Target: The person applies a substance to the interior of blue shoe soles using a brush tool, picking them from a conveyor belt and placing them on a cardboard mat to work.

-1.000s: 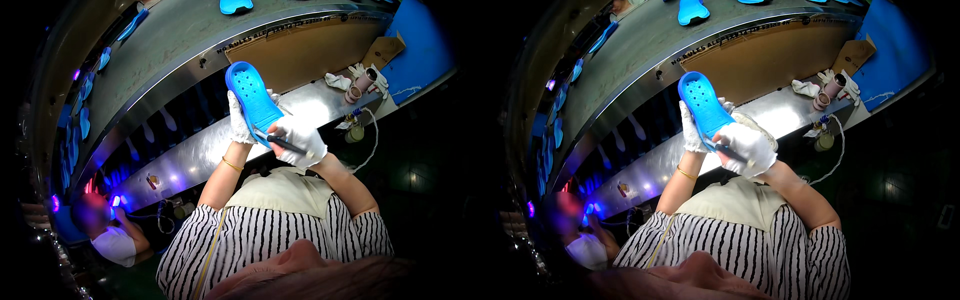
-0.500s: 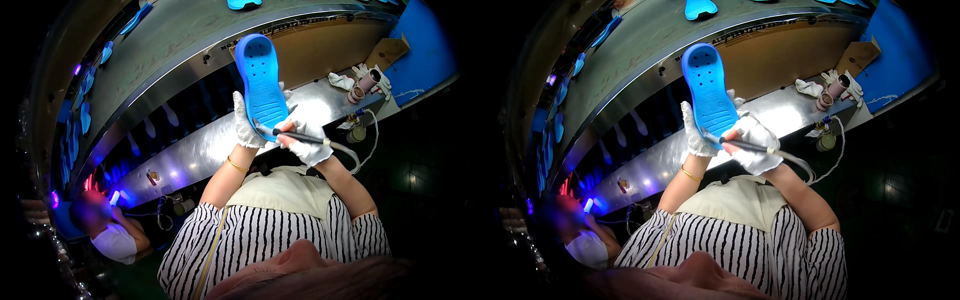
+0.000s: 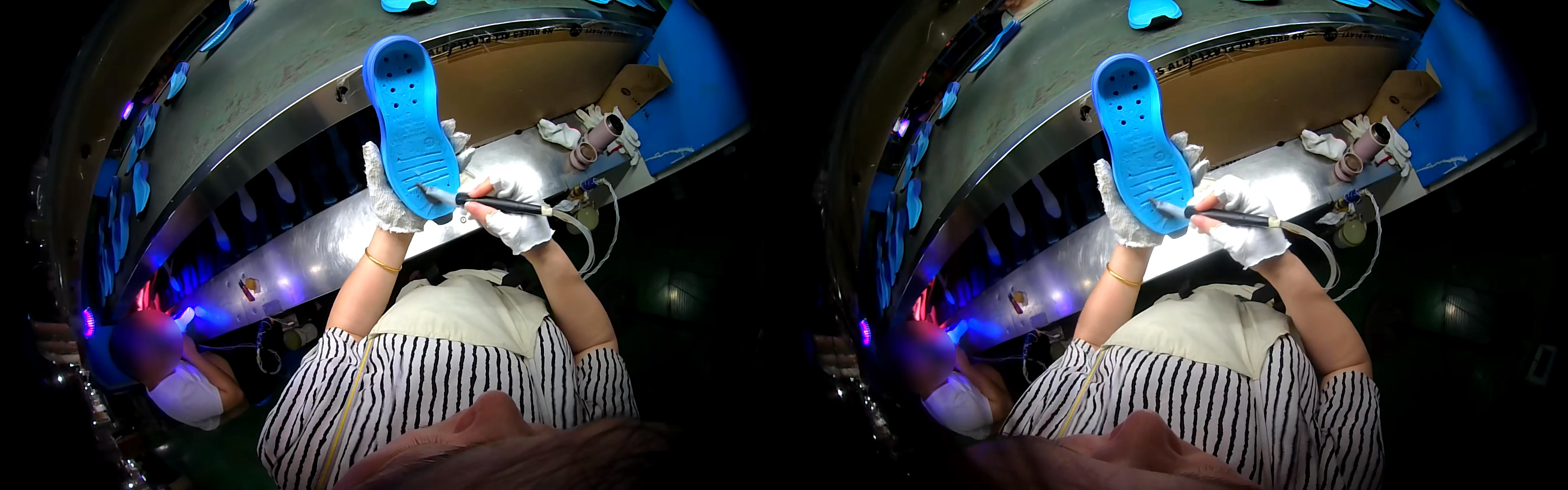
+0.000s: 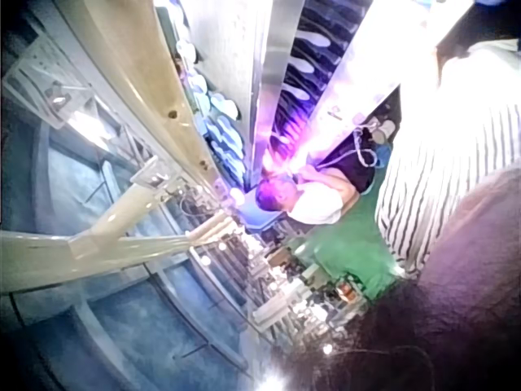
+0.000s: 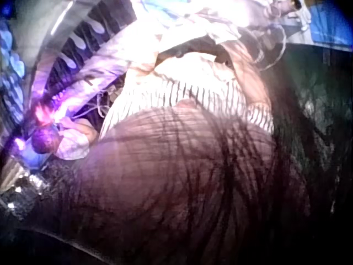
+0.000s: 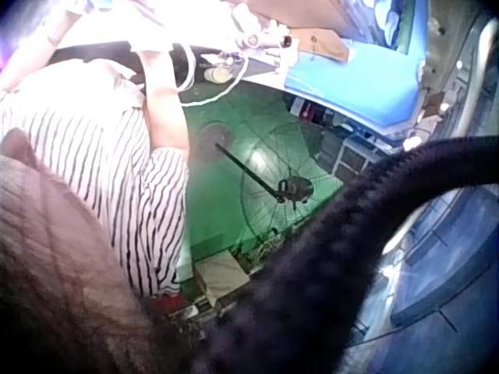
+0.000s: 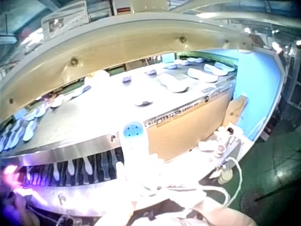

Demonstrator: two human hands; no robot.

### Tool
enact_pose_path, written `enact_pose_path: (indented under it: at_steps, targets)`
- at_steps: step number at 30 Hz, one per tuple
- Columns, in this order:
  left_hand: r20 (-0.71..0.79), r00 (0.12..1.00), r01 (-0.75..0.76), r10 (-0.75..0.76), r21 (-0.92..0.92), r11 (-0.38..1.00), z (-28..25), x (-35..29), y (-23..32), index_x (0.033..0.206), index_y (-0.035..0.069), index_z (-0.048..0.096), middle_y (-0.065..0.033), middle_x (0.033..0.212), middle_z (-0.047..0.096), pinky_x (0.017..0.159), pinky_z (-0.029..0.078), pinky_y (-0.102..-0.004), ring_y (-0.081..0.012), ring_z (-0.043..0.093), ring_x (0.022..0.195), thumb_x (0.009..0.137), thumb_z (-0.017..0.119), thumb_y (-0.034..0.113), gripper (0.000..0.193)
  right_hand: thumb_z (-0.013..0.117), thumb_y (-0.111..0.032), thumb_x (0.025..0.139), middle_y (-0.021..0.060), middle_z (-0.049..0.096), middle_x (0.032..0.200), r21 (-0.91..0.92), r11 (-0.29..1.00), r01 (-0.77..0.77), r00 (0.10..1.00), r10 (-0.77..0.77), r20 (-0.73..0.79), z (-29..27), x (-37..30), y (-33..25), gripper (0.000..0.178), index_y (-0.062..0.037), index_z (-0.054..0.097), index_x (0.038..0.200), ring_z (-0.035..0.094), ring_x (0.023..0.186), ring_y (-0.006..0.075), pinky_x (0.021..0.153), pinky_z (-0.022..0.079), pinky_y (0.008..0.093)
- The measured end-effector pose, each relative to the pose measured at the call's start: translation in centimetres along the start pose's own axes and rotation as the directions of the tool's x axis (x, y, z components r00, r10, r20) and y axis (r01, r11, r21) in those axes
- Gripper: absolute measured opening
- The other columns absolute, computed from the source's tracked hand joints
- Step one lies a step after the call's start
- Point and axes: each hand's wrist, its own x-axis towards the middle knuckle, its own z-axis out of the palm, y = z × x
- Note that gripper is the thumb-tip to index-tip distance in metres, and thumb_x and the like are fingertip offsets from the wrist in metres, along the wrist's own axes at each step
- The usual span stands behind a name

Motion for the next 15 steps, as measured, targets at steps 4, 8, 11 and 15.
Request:
enact_pose_path:
  at_steps: [4, 8, 11, 15]
  targets:
    - [0.03, 0.998, 0.059, -0.06, 0.031, 0.998, -0.1, 0.5, 0.7, 0.141, 0.003, 0.029, -0.0236, 0.139, 0.038, 0.109, 0.027, -0.0536, -0.0395, 0.039, 0.127, 0.083, 0.04, 0.068, 0.088, 0.07, 0.005, 0.074, 0.0076, 0.065, 0.084, -0.239, 0.942, 0.237, 0.97, -0.215, 0.113, 0.3, 0.0, -0.1, 0.018, -0.0038, 0.059, 0.085, 0.062, 0.075, 0.0135, 0.067, 0.049, 0.0257]
    - [0.007, 0.992, 0.125, -0.125, 0.018, 0.992, -0.1, 0.5, 1.4, 0.142, 0.001, 0.028, -0.0249, 0.141, 0.036, 0.11, 0.026, -0.0536, -0.0411, 0.037, 0.128, 0.085, 0.037, 0.066, 0.087, 0.068, 0.005, 0.074, 0.0079, 0.063, 0.084, -0.139, 0.99, -0.019, 0.997, 0.029, 0.073, -0.4, 0.4, -1.4, 0.015, -0.0025, 0.059, 0.084, 0.059, 0.072, 0.0117, 0.064, 0.048, 0.0249]
    - [0.045, 0.986, 0.153, -0.158, 0.089, 0.984, 0.5, 1.1, 1.8, 0.141, -0.001, 0.027, -0.0251, 0.14, 0.036, 0.11, 0.027, -0.0531, -0.0411, 0.038, 0.127, 0.085, 0.036, 0.067, 0.089, 0.069, 0.004, 0.074, 0.0078, 0.063, 0.084, -0.195, 0.974, 0.117, 0.989, -0.097, 0.109, -0.5, -0.1, -0.6, 0.012, -0.0014, 0.06, 0.082, 0.059, 0.07, 0.0118, 0.062, 0.047, 0.0251]
    - [0.052, 0.979, 0.194, -0.198, 0.076, 0.978, 0.0, 1.7, 2.7, 0.14, -0.004, 0.027, -0.0257, 0.139, 0.037, 0.108, 0.03, -0.0512, -0.042, 0.042, 0.125, 0.083, 0.037, 0.069, 0.093, 0.068, 0.0, 0.075, 0.0037, 0.061, 0.071, -0.271, 0.961, 0.056, 0.96, 0.023, 0.28, -1.0, -1.3, 0.2, 0.01, -0.0032, 0.062, 0.082, 0.059, 0.067, 0.012, 0.061, 0.046, 0.0261]
